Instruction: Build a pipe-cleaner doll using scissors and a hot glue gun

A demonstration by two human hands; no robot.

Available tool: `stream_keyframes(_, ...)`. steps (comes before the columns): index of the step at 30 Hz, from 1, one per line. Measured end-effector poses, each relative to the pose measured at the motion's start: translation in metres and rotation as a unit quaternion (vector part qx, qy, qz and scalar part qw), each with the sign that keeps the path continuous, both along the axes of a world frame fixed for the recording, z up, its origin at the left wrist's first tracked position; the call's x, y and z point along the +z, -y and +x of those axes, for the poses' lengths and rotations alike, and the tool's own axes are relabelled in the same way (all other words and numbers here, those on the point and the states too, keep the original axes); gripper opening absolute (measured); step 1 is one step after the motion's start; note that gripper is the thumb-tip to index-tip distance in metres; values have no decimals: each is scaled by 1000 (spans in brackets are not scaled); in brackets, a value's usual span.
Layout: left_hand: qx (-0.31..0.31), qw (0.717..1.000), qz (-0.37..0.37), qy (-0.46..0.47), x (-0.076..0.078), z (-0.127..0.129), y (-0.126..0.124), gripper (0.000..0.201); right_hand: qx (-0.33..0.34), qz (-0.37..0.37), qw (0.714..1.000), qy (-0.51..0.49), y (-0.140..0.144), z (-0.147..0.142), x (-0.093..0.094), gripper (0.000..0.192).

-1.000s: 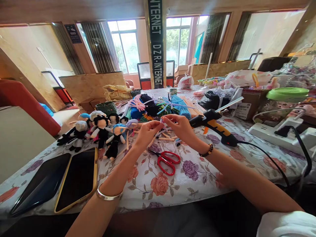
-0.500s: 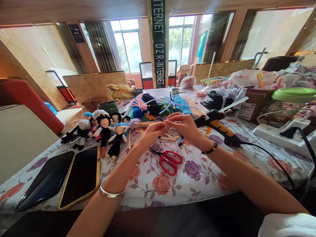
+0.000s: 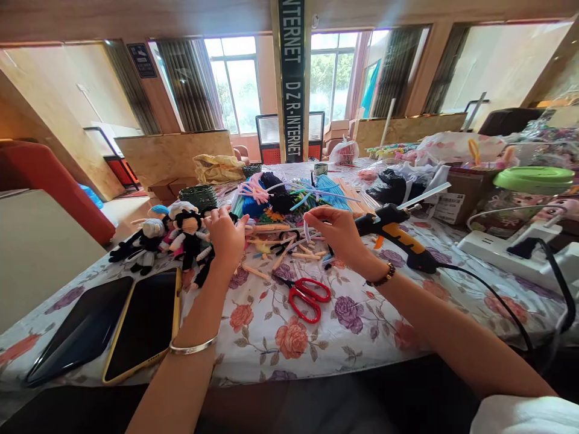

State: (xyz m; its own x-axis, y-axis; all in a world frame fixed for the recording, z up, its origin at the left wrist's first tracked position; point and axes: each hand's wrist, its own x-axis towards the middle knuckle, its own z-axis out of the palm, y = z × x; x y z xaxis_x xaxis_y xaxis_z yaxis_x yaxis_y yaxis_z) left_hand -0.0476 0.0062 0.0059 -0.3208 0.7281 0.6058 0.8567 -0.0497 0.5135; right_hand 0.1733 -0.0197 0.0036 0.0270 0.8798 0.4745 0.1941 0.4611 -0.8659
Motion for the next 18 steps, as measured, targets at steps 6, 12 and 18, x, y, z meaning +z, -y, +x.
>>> stream_keyframes(6,-34,979,-156,-130,-16,-21,-13,42,-2,-51,998,-35,-7,6,-3,40)
stream_keyframes(12,-24,980,-150,-126,-23,-22,-17,36,12,-80,995,-53,-11,8,-8,42)
stream_keyframes(18,-70,974,-151,-156,-25,-21,-19,32,29,-103,989,-102,-9,5,-8,41)
